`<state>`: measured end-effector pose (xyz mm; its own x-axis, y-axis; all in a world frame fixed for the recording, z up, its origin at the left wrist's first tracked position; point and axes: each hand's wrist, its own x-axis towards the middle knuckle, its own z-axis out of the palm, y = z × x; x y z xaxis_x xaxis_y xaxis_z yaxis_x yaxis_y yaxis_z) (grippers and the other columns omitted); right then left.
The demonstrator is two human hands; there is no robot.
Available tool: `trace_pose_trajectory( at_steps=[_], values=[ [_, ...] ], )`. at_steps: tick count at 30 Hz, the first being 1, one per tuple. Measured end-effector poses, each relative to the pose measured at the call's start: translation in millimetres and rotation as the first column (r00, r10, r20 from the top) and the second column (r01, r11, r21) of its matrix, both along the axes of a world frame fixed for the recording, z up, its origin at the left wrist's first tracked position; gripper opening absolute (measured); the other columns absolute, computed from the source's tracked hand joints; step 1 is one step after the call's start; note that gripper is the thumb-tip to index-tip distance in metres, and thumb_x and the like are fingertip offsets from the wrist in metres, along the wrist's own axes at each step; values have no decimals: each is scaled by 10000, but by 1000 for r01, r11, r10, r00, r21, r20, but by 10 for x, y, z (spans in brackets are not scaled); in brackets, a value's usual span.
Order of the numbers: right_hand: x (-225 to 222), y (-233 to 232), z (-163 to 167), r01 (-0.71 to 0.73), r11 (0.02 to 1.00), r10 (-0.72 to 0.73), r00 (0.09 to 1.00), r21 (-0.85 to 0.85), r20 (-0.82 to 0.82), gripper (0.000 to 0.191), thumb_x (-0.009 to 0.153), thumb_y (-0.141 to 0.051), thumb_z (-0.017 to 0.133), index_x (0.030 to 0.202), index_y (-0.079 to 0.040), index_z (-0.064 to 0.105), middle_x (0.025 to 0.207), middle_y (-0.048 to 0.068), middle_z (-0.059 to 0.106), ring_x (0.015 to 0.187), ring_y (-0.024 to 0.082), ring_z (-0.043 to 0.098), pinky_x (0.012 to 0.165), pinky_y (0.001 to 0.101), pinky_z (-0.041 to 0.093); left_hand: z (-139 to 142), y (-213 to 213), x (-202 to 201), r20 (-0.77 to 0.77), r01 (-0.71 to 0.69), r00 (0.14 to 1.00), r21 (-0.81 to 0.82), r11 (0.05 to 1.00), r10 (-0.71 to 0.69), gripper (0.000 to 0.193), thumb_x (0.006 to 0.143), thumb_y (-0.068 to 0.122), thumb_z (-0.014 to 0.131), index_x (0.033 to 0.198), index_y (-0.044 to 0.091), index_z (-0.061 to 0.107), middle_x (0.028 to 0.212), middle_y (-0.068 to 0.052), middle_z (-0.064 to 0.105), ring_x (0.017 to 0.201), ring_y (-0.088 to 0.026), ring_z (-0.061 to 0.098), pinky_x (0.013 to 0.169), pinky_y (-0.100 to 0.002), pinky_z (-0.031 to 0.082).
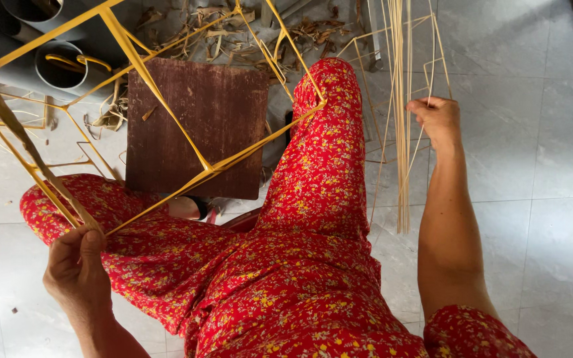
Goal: The person sits on the floor and weaves thin bamboo strips onto a yellow bamboo frame, threading and tightening strips around the frame bars one at a time. They reach to a pile of strips beside them, pull strips from a container, and briefly use scissors to trim a strip before continuing to weave.
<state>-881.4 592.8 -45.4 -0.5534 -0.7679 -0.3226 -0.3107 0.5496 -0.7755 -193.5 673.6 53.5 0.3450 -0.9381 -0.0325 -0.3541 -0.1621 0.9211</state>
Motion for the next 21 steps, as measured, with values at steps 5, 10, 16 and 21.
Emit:
trace_pose_trajectory(
  at_steps=[5,10,16,21],
  values=[
    [-75,19,-19,-10,999,8,999,-34,-46,61,932,-140,781,958,-87,797,724,-41,658,597,23,527,470,200,371,-18,-16,-24,-10,-11,1000,10,1000,11,117,1170,57,658,1147,-58,670,1038,-83,724,982,-106,673,903,-237,565],
    [-120,-8,42,19,1000,-19,1000,2,-22,80,972,-136,721,987,-68,759,779,-17,682,611,25,543,473,209,375,2,-25,-51,-22,-9,1000,4,1000,9,131,1175,68,646,1143,-58,662,1051,-87,723,988,-106,677,904,-243,582],
    [-79,4,217,30,998,-31,1000,52,2,125,1026,-166,665,1057,-63,727,805,16,712,572,35,498,467,204,378,12,-31,-82,-47,-27,999,20,999,28,132,1176,73,646,1158,-56,669,1113,-94,728,998,-109,678,906,-243,578],
    [-34,104,400,11,1000,-9,986,-14,168,128,1037,-164,679,1098,-77,750,791,-19,665,564,17,438,464,195,331,15,-22,-77,-33,-26,999,22,999,26,129,1175,79,638,1179,-46,668,1109,-93,727,998,-110,682,908,-247,586]
  ],
)
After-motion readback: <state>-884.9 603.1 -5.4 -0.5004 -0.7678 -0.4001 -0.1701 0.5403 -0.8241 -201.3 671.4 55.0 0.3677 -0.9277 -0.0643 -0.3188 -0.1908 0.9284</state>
